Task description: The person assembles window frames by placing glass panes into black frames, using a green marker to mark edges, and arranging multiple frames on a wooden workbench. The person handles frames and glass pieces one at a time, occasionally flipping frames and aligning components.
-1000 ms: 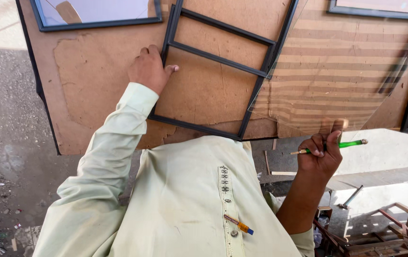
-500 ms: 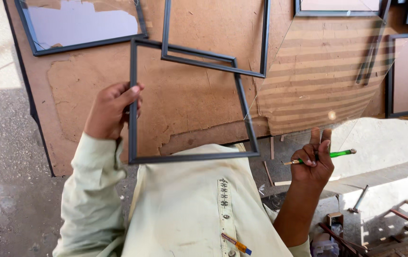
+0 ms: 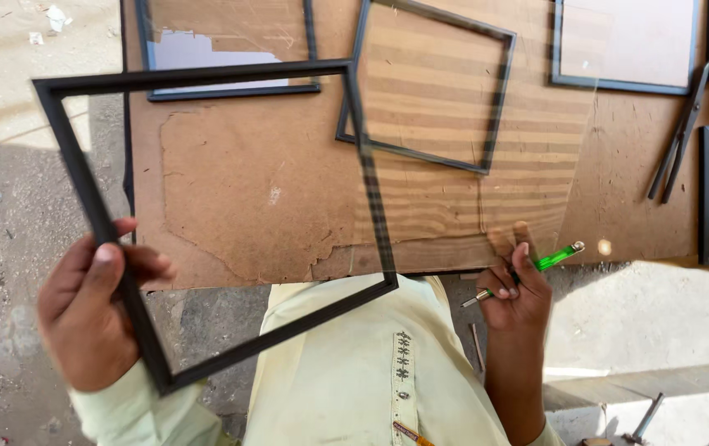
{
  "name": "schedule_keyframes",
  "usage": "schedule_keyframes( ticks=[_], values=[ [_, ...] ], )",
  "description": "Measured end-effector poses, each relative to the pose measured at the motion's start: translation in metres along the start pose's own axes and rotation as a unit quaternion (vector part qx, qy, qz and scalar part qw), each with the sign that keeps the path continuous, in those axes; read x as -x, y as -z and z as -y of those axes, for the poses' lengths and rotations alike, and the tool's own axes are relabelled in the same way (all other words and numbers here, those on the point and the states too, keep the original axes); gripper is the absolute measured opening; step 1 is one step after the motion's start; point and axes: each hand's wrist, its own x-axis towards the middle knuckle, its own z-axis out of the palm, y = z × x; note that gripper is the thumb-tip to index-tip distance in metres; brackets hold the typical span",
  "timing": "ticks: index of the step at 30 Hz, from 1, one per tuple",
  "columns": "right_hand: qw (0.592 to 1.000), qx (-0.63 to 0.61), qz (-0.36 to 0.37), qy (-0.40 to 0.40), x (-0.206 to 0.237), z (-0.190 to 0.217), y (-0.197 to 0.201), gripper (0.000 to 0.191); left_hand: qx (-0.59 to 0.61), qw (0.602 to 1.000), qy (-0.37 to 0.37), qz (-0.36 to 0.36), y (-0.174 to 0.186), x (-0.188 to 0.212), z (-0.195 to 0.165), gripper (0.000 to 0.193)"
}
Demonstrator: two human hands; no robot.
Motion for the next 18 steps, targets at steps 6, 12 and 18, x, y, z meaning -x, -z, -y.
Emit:
schedule_keyframes(
  ticks=[6,12,18],
  values=[
    [0.996,0.077,-0.011,-0.045,-0.007,-0.045,-0.050,0.029,0.185,0.979,0.038,0.071,-0.063,-0.033,0.063,0.030],
    [0.990,0.126,-0.029,-0.050,-0.009,-0.068,-0.067,0.030,0.236,0.961,0.088,0.116,-0.083,-0.042,0.084,0.031],
    [0.985,0.156,-0.054,-0.053,-0.013,-0.078,-0.074,0.028,0.241,0.955,0.103,0.138,-0.086,-0.054,0.078,0.032]
  ],
)
